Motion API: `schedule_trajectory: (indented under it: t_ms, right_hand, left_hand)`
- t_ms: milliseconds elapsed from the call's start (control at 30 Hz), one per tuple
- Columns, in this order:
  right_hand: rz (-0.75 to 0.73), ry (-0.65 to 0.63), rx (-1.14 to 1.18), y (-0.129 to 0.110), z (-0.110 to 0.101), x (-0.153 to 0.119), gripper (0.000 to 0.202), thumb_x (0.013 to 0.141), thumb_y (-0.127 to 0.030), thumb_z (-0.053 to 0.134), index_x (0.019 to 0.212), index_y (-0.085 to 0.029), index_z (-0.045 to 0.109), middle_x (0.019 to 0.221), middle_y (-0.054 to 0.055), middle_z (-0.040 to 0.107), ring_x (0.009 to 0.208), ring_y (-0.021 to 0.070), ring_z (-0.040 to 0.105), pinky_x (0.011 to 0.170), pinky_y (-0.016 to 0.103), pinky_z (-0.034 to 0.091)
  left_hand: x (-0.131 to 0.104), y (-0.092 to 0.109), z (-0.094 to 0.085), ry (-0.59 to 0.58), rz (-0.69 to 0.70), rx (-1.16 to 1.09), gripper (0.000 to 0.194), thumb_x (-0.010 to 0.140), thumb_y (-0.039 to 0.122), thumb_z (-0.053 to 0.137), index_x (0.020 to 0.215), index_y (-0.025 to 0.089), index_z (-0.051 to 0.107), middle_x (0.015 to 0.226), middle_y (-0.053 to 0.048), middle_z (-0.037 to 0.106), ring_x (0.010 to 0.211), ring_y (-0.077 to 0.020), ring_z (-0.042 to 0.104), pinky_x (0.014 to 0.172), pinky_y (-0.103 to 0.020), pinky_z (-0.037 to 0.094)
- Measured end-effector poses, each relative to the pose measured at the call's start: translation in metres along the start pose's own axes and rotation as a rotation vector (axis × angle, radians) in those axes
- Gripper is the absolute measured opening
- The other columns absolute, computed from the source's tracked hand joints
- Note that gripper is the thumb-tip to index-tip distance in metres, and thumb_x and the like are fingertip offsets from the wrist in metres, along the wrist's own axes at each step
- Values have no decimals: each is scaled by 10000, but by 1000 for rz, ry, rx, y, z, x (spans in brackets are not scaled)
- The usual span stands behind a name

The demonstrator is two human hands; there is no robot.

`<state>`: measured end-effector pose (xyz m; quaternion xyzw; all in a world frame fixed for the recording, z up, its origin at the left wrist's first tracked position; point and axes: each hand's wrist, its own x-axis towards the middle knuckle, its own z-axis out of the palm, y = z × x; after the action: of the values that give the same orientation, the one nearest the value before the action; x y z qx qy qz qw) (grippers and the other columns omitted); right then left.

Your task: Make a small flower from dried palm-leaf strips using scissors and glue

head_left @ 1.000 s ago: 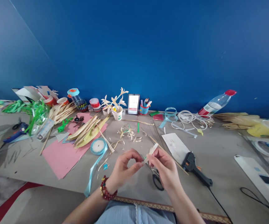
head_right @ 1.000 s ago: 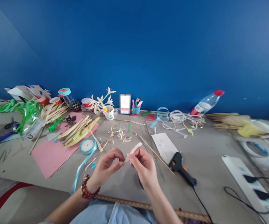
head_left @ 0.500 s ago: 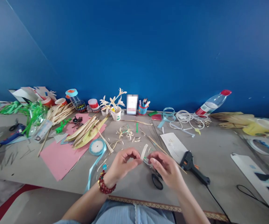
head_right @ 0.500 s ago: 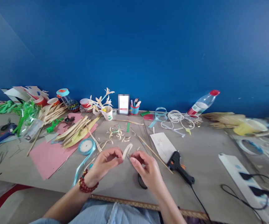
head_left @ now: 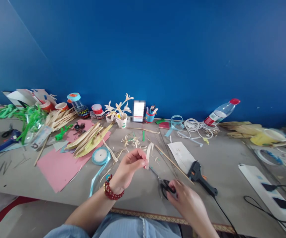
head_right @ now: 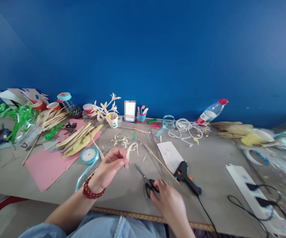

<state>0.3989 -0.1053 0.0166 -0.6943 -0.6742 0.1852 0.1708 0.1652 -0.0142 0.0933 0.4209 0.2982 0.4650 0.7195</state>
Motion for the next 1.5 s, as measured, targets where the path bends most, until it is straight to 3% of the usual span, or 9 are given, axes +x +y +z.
schedule_trajectory:
  t_ms: [267, 500, 633, 800, 867, 967, 1067, 1200, 1500]
  right_hand:
    - [120, -283, 1106, 1, -9, -19, 390, 792, -578, 645, 922, -213, 599, 726, 40, 634, 545, 153, 532, 514, 261, 430]
    - [116, -308, 1229, -19, -7, -17, 576, 541, -688, 796, 770, -213, 564, 632, 20, 563, 500, 126, 449, 433, 214, 326]
    - [108, -76, 1277, 5, -23, -13, 626, 516, -728, 775, 869, -231, 628, 670, 53, 607, 498, 153, 467, 432, 250, 322]
    - [197, 339, 1279, 34, -45, -10, 441, 676, -702, 688, 828, -292, 625, 692, 45, 625, 459, 150, 412, 446, 298, 321]
    - [173, 242, 1205, 28, -46, -11, 441, 657, -663, 737, 837, -273, 636, 681, 54, 637, 491, 168, 453, 471, 304, 332]
    - [76, -206, 1104, 1, -37, -13, 554, 598, -702, 758, 799, -201, 628, 620, 49, 602, 535, 171, 489, 503, 287, 348]
    - [66, -454, 1119, -29, -22, -8, 650, 550, -779, 730, 732, -189, 526, 611, 5, 544, 520, 118, 434, 482, 231, 301]
    - [70, -510, 1186, -45, -10, 2, 670, 551, -780, 729, 751, -196, 470, 620, -18, 525, 507, 91, 411, 485, 204, 332]
    - [79, -503, 1184, -41, -15, 11, 625, 557, -720, 776, 699, -183, 488, 590, -17, 520, 442, 71, 429, 425, 192, 365]
  left_hand:
    - [3, 7, 10, 52, 73, -40, 121, 771, 164, 645, 707, 170, 543, 852, -45, 613, 812, -159, 559, 764, -284, 421]
    - [5, 6, 19, -1, 46, -212, 130, 827, 197, 638, 746, 176, 539, 988, -76, 698, 912, -201, 659, 855, -367, 473]
    - [4, 16, 18, 78, 91, -277, 158, 819, 225, 668, 748, 184, 533, 1025, -68, 709, 1004, -238, 674, 925, -436, 488]
    - [3, 25, 13, 99, 136, -292, 151, 831, 217, 662, 751, 183, 539, 1102, -79, 715, 1045, -247, 674, 961, -456, 476]
    - [3, 22, 14, 68, 106, -290, 138, 838, 197, 654, 758, 178, 544, 1113, -90, 716, 1070, -260, 670, 957, -446, 475]
    - [4, 16, 19, 33, 43, -294, 126, 843, 180, 645, 760, 170, 551, 1096, -96, 723, 1072, -263, 672, 947, -427, 480]
    - [3, 10, 22, 48, 3, -296, 119, 838, 173, 646, 756, 166, 560, 1062, -93, 731, 1034, -253, 687, 929, -399, 492]
    - [1, 7, 23, 74, -22, -301, 115, 842, 153, 635, 748, 163, 570, 1048, -99, 730, 1025, -266, 695, 874, -371, 514]
    - [2, 2, 20, 51, -90, -305, 139, 835, 168, 652, 729, 146, 564, 976, -103, 731, 878, -257, 734, 798, -367, 545]
